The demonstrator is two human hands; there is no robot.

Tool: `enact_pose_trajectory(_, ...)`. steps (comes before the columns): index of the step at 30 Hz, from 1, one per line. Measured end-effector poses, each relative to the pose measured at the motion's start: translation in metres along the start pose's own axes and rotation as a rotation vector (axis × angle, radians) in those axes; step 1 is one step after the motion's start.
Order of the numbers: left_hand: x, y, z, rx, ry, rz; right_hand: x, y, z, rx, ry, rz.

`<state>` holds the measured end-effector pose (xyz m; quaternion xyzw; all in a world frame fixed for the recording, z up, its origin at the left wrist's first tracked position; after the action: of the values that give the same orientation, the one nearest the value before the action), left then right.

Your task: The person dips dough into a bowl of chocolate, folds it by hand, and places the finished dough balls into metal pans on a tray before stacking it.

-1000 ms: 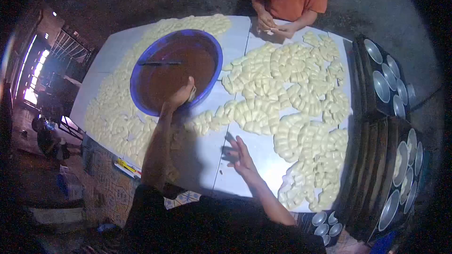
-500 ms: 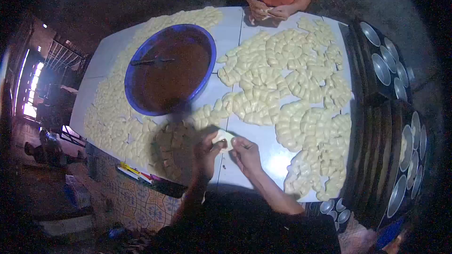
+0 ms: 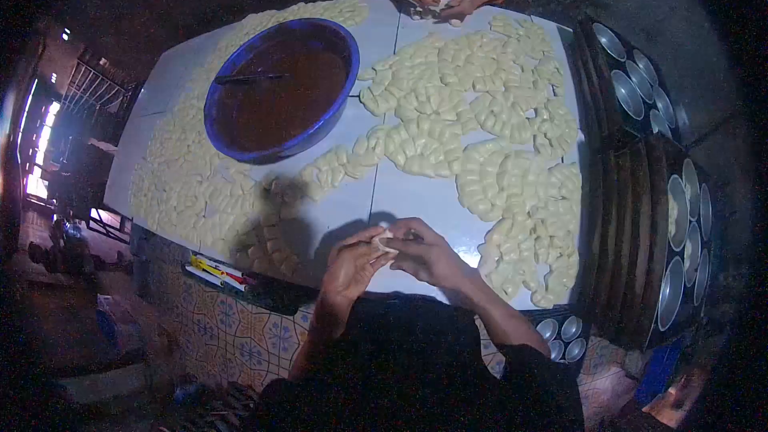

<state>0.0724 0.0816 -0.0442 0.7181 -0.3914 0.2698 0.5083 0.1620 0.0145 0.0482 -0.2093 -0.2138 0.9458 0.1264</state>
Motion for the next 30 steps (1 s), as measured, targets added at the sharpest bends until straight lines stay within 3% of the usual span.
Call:
enact_pose_trajectory(1, 0.018, 0.010, 0.001, -0.058, 0.048, 0.030, -0.003, 0.002, 0.001, 0.001, 0.082, 0.019)
enact_pose_trajectory(4, 0.037, 0.032, -0.013, 0.247, -0.671, -0.152, -0.014, 0.012, -0.007, -0.026, -0.061, -0.082)
enact_pose_trajectory(5, 0.041, 0.036, -0.009, 0.210, -0.768, -0.189, -0.015, 0.014, -0.013, 0.022, -0.143, -0.121)
enact_pose_trajectory(6, 0.051, 0.040, -0.008, 0.171, -0.791, -0.200, -0.018, 0.011, -0.008, 0.023, -0.112, -0.141)
enact_pose_trajectory(8, 0.048, 0.032, 0.002, 0.240, -0.669, -0.035, -0.017, 0.016, -0.023, 0.177, -0.246, -0.186)
enact_pose_trajectory(11, 0.044, 0.033, -0.007, 0.414, -0.802, -0.174, -0.018, 0.028, -0.041, 0.208, -0.405, -0.456)
enact_pose_trajectory(14, 0.019, 0.021, 0.004, 0.334, -0.648, -0.214, -0.011, 0.022, -0.021, 0.257, -0.183, -0.250)
enact_pose_trajectory(15, 0.013, 0.021, 0.002, 0.371, -0.673, -0.255, -0.007, 0.019, -0.010, 0.175, -0.163, -0.250)
enact_pose_trajectory(18, 0.000, 0.014, 0.018, 0.185, -0.542, -0.235, -0.001, 0.014, 0.014, -0.034, 0.080, -0.164)
enact_pose_trajectory(22, -0.007, 0.012, 0.021, 0.258, -0.718, -0.419, -0.002, 0.036, -0.026, 0.349, 0.035, -0.218)
enact_pose_trajectory(23, 0.005, 0.015, 0.012, 0.455, -0.898, -0.378, 0.001, 0.042, -0.036, 0.358, 0.051, -0.235)
enact_pose_trajectory(26, 0.004, 0.024, 0.003, 0.627, -0.834, -0.318, 0.013, 0.040, -0.046, 0.482, -0.168, -0.270)
enact_pose_trajectory(28, 0.004, 0.026, 0.004, 0.601, -0.677, -0.171, 0.068, 0.060, -0.056, 0.819, -0.885, 0.063)
enact_pose_trajectory(30, 0.004, 0.034, 0.007, 0.500, -0.513, -0.053, 0.074, 0.053, -0.051, 0.784, -0.855, 0.083)
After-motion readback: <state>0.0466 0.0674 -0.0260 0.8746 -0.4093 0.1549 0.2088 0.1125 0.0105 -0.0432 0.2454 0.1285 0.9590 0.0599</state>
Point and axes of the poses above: each hand's wrist, its own y-axis away from the middle knuckle, its own x-axis out of the palm, z = x × y, the point moved 10 cm from there along -y, towards the middle knuckle, and after that the axes turned 15 degrees about -x, right-handed, at the moved point
